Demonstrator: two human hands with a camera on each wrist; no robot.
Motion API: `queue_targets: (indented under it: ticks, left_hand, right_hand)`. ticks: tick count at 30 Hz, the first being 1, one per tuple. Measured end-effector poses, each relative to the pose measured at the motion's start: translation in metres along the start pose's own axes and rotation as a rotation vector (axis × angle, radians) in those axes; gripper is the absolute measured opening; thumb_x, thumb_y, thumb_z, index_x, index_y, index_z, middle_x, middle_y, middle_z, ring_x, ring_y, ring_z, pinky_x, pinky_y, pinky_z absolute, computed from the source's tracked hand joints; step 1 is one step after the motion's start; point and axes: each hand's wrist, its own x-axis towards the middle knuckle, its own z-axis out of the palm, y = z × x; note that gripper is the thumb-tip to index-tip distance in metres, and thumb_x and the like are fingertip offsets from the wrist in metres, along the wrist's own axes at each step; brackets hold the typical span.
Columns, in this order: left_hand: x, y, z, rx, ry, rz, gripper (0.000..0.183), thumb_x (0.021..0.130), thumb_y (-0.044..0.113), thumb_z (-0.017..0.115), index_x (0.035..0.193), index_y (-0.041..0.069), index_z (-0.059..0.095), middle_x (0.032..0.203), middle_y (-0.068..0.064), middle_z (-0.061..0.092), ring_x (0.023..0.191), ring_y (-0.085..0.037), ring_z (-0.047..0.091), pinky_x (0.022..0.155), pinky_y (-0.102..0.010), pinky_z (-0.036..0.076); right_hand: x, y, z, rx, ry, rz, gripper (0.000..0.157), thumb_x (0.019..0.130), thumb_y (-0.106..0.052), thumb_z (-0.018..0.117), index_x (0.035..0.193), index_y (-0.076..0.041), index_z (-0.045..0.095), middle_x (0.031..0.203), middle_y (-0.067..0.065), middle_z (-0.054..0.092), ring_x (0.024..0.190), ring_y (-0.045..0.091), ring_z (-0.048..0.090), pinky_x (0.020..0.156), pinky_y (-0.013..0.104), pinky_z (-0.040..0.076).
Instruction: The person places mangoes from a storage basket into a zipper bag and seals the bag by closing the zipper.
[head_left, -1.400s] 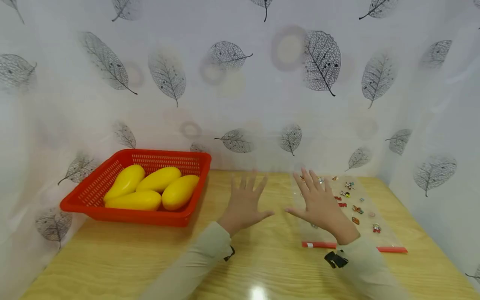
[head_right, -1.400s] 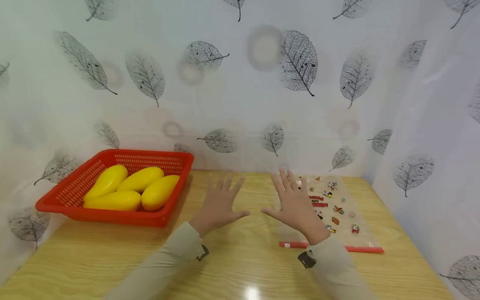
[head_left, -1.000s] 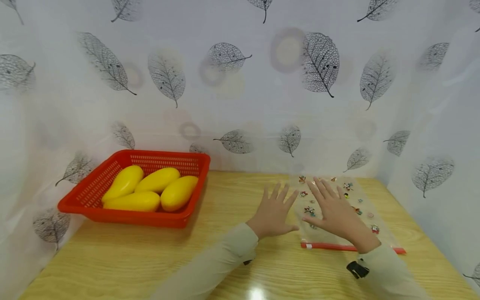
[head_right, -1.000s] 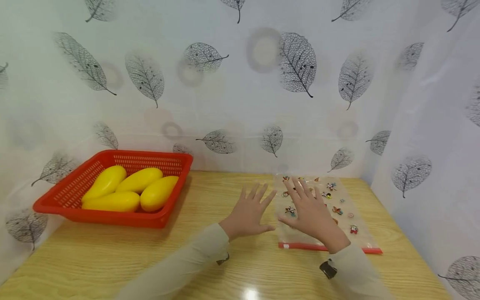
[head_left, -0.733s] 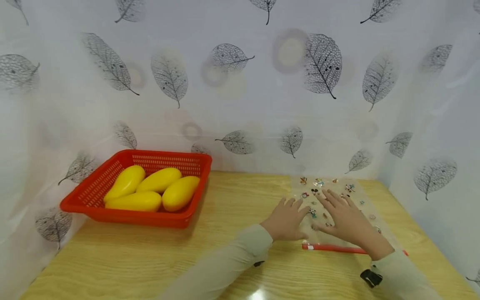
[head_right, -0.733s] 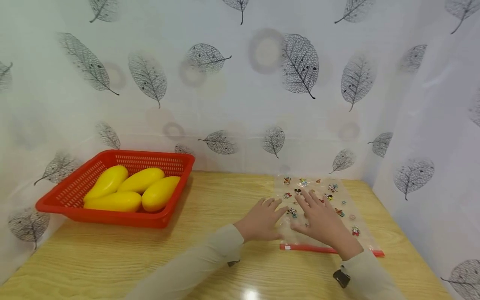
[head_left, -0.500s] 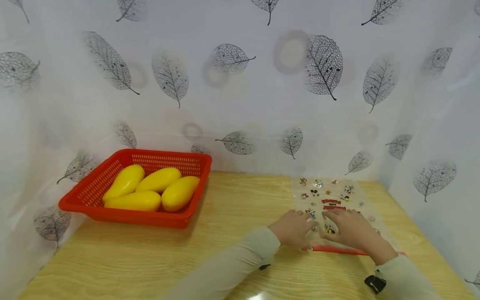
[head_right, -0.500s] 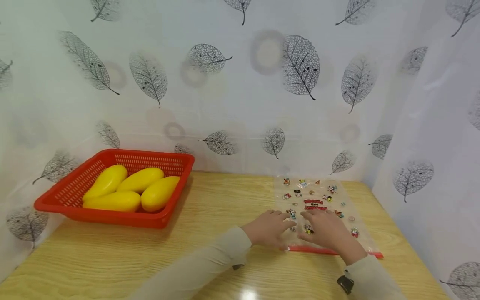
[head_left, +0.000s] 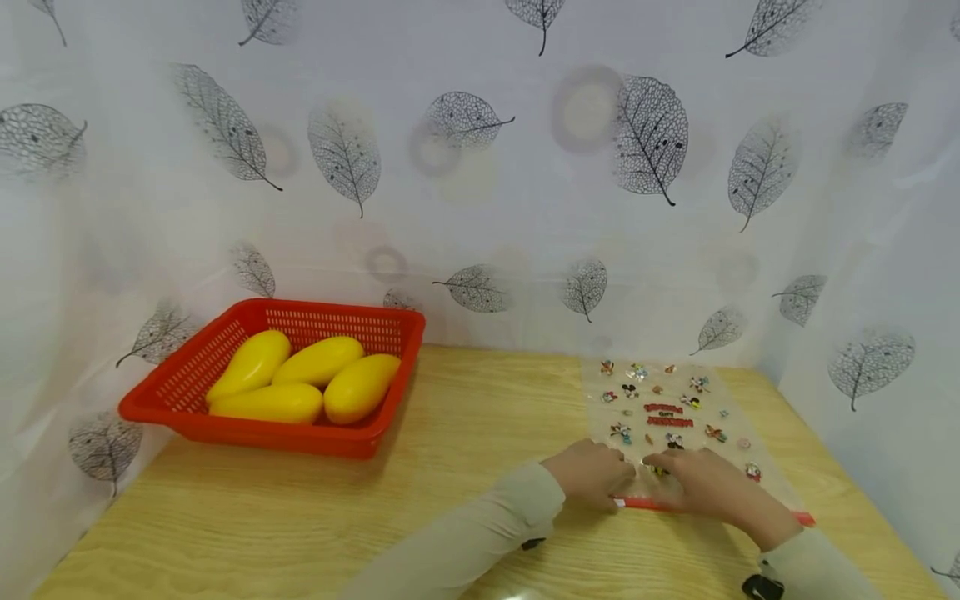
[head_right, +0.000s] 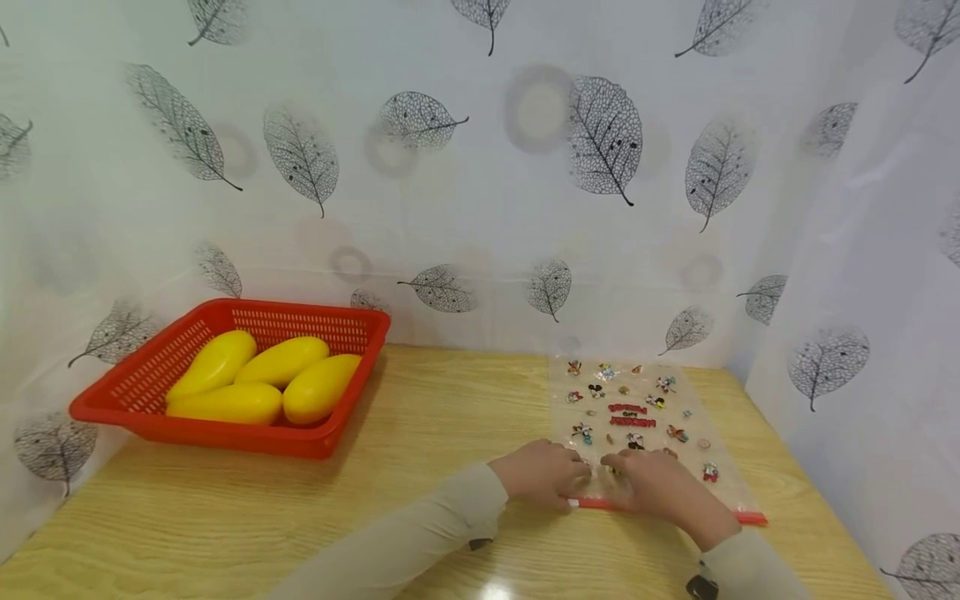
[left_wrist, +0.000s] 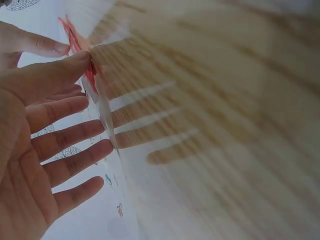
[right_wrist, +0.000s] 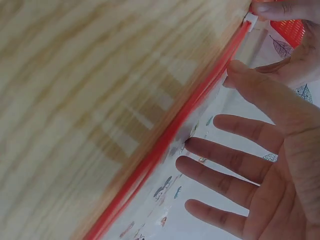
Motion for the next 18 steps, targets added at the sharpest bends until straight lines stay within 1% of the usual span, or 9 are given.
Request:
queue_targets:
  ticks: [4, 10, 14, 18]
  left_hand:
    - [-0.0012, 0.0005, 0.0015, -0.008, -0.011, -0.002, 0.037, 0.085, 0.049, 0.063, 0.117, 0.032, 0.057, 0.110, 0.015, 0.060, 0.092, 0.000, 0.058, 0.080, -0.019, 0.049]
    - [-0.0016, 0.0001, 0.0002, -0.032, -0.002, -0.004, 0.027, 0.084, 0.043, 0.066, 0.107, 0.030, 0.060, 0.101, 0.015, 0.061, 0.084, 0.000, 0.056, 0.073, -0.017, 0.048]
    - [-0.0002, -0.0014, 0.0003, -0.031, 0.008, -0.009, 0.023, 0.084, 0.041, 0.066, 0.104, 0.030, 0.060, 0.095, 0.016, 0.060, 0.080, 0.001, 0.054, 0.069, -0.015, 0.046]
    - [-0.0007, -0.0035, -0.0012, -0.046, -0.005, -0.005, 0.027, 0.084, 0.039, 0.067, 0.108, 0.031, 0.060, 0.099, 0.016, 0.061, 0.083, 0.001, 0.056, 0.071, -0.016, 0.047]
  right_hand:
    - [-0.0018, -0.0007, 0.0001, 0.014, -0.056, -0.015, 0.050, 0.076, -0.044, 0.072, 0.111, -0.008, 0.066, 0.098, 0.006, 0.068, 0.064, 0.013, 0.061, 0.064, 0.036, 0.053]
    - [-0.0022, -0.0015, -0.0013, 0.019, -0.082, -0.035, 0.057, 0.072, -0.048, 0.074, 0.113, -0.009, 0.064, 0.097, 0.003, 0.066, 0.064, 0.009, 0.058, 0.060, 0.032, 0.051]
    - [-0.0010, -0.0003, -0.0039, 0.027, -0.098, -0.037, 0.057, 0.070, -0.045, 0.077, 0.113, -0.010, 0.064, 0.095, 0.001, 0.063, 0.064, 0.007, 0.055, 0.059, 0.030, 0.050]
    - [-0.0008, -0.0007, -0.0048, 0.032, -0.108, -0.038, 0.054, 0.070, -0.040, 0.079, 0.112, -0.010, 0.064, 0.096, 0.002, 0.064, 0.066, 0.008, 0.057, 0.060, 0.031, 0.051]
